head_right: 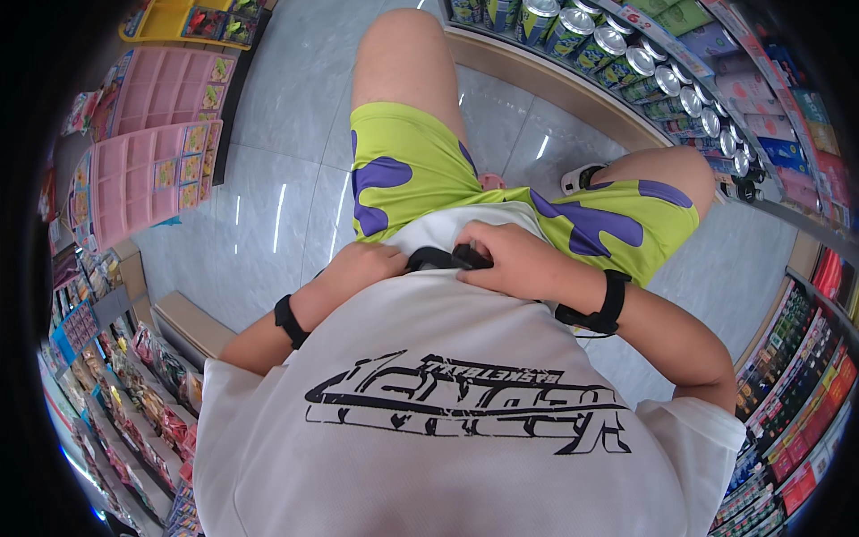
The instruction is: Organize cans and bottles on the supermarket shelf.
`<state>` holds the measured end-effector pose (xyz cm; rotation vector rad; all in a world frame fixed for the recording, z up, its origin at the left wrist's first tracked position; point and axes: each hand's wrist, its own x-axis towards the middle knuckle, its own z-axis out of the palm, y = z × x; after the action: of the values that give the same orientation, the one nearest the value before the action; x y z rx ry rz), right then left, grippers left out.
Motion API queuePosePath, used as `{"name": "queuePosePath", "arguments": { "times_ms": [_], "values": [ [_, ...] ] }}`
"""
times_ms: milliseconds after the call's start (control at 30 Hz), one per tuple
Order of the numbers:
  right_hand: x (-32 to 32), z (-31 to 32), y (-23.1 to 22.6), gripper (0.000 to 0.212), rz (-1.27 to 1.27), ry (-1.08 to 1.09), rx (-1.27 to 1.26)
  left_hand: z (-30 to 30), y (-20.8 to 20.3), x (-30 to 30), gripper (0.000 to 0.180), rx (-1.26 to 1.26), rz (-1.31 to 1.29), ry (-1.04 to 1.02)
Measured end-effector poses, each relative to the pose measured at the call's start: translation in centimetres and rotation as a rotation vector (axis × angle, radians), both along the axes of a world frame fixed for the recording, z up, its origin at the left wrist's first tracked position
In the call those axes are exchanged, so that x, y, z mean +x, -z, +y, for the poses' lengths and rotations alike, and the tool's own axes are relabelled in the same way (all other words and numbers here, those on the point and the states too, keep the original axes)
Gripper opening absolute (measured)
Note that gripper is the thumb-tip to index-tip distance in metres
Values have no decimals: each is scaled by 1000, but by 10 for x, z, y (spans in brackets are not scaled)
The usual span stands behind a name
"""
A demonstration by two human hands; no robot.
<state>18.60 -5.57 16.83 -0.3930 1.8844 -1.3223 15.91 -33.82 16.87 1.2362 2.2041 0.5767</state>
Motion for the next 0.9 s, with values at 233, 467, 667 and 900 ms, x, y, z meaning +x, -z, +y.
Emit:
{"name": "queuePosePath", "arguments": {
  "times_ms": [233,467,667,900],
  "values": [
    [-9,-5,-4,35,11,16,-9,-54,-12,30,20,-128,-565,-348],
    [-34,-16,1,24,121,-300,12,-65,0,44,41,120,-708,-547],
    [-48,-77,13,22,112,-526,31,-67,13,51,27,144,-636,-573],
    [-58,-116,17,39,39,-734,223,-71,22,59,25,247,-749,-702]
  ]
}}
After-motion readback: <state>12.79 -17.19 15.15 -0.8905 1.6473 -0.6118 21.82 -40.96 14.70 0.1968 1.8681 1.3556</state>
